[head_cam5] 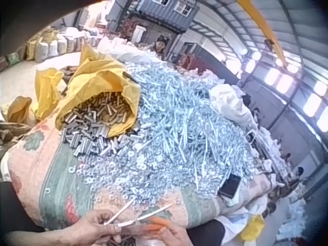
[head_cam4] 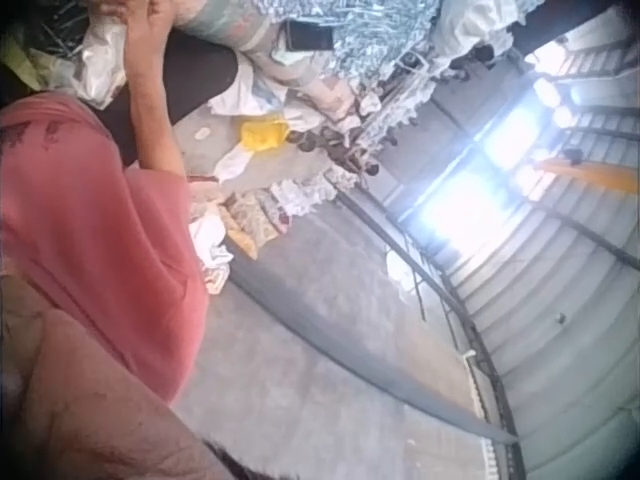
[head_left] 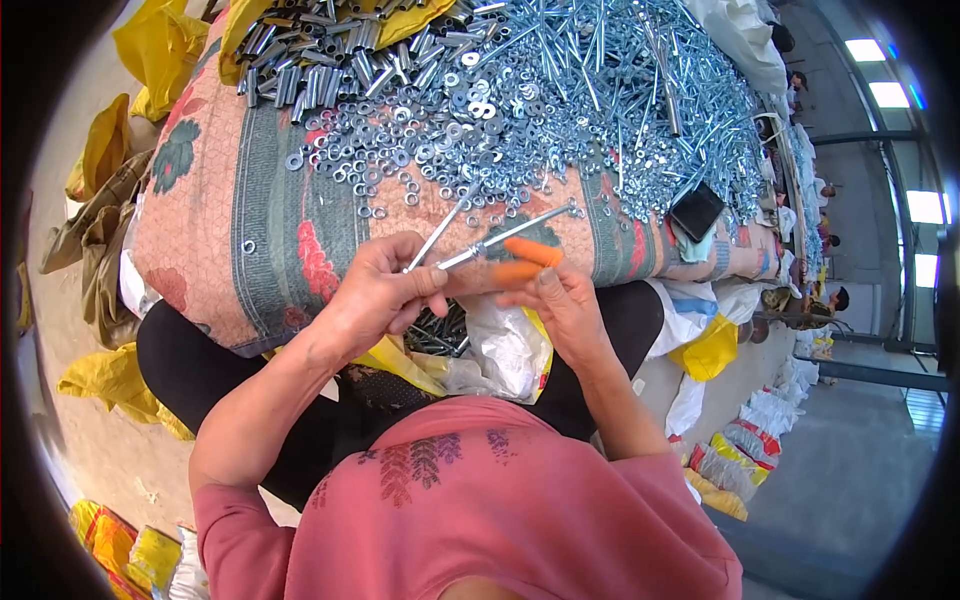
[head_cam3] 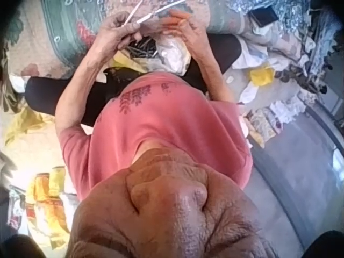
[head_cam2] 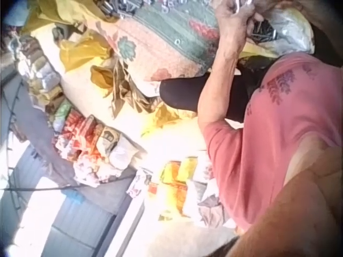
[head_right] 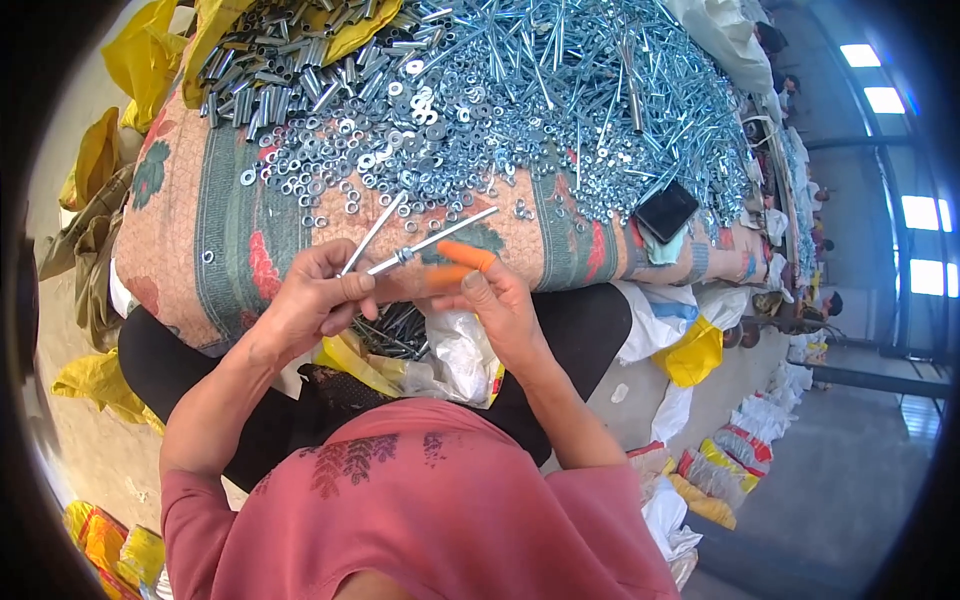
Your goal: The person assembles sets of metal bolts and washers by hand, then places each set into a plastic bag.
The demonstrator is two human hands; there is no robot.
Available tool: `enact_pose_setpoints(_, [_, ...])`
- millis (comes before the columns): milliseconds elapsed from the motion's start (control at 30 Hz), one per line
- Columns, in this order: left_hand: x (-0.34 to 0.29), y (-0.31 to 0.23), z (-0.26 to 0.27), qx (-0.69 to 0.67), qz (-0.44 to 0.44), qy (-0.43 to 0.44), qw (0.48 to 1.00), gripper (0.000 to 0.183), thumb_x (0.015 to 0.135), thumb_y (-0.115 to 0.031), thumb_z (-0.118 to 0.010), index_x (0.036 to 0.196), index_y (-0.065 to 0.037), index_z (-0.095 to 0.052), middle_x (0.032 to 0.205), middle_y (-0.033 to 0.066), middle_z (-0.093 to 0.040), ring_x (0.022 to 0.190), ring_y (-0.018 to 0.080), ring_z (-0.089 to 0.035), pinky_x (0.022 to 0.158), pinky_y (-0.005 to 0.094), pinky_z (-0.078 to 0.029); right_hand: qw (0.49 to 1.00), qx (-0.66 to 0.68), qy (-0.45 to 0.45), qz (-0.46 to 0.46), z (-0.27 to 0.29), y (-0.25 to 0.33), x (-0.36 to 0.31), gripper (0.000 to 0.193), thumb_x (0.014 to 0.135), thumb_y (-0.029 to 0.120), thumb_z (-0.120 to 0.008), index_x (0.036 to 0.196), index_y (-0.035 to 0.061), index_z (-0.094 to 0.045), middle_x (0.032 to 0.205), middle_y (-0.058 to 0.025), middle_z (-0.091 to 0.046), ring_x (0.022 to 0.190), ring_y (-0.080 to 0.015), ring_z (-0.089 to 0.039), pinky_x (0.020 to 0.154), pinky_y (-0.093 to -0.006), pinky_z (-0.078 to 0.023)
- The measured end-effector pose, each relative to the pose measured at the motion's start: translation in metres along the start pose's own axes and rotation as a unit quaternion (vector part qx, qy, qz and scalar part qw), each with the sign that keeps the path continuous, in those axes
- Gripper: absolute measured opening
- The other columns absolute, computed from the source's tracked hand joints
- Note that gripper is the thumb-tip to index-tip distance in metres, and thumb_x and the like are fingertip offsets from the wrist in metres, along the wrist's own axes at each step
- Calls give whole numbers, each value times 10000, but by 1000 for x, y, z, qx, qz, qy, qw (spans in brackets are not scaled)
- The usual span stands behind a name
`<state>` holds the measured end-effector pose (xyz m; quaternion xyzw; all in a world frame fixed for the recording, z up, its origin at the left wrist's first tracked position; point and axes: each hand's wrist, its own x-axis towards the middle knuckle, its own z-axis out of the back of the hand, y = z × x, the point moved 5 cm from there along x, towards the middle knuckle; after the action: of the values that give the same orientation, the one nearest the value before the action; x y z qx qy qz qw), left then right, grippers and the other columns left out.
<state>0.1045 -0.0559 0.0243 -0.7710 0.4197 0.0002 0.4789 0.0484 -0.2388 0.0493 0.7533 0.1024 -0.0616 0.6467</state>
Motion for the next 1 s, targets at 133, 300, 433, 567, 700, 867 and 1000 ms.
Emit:
enact_pose_setpoints(133, [-1,12,-8,13,36,49,998,80,857,-86,-569,869,-22,-523,634,91,-604,355,54,-370,334,189,-258,998,22,44,-42,0,-8,2,383,925,289,-490,1119,-38,-539,1047,-160,-606,897,-194,-605,707,-299,-498])
enact_pose_setpoints(300, [-1,5,-7,5,16,28,999,67,858,-85,-568,853,-27,-534,629,84,-600,365,41,-368,337,195,-253,996,35,-74,-44,-10,3,-1,207,857,82,-584,1029,-31,-588,816,-87,-626,637,-115,-548,563,-216,-438])
enact_pose_setpoints(433, [-6,3,-11,270,-182,-39,945,92,818,-57,-600,830,-24,-515,617,123,-567,416,181,-464,399,299,-343,995,37,-65,-64,-21,-20,9,142,859,135,-603,925,9,-602,694,7,-549,514,-30,-446,437,-172,-331])
enact_pose_setpoints(567, [-18,-6,-20,476,-370,-98,792,130,782,-34,-622,799,-6,-496,650,157,-510,554,322,-507,516,385,-396,986,88,-97,-102,-29,-21,6,203,897,215,-562,872,20,-608,691,-9,-570,518,-39,-480,438,-176,-364])
enact_pose_setpoints(700, [-16,-13,-23,440,-331,-11,835,120,792,-42,-620,792,-1,-507,621,114,-509,528,249,-505,507,332,-391,989,112,-59,-76,-23,-22,1,200,901,207,-552,874,17,-608,698,-15,-577,521,-46,-494,445,-177,-381])
enact_pose_setpoints(867, [-8,-7,-12,283,-136,64,947,132,853,-124,-556,867,5,-530,620,19,-478,573,85,-441,518,269,-375,988,-73,23,-133,-6,-15,-6,173,886,118,-536,998,6,-606,725,-39,-606,569,-63,-525,487,-194,-409])
enact_pose_setpoints(1000, [-5,-5,-9,128,-58,54,989,136,888,-190,-547,854,-59,-536,639,-26,-477,531,23,-386,440,174,-238,964,-247,-92,30,24,23,3,165,852,95,-566,979,14,-634,760,-21,-618,638,-68,-547,563,-206,-437])
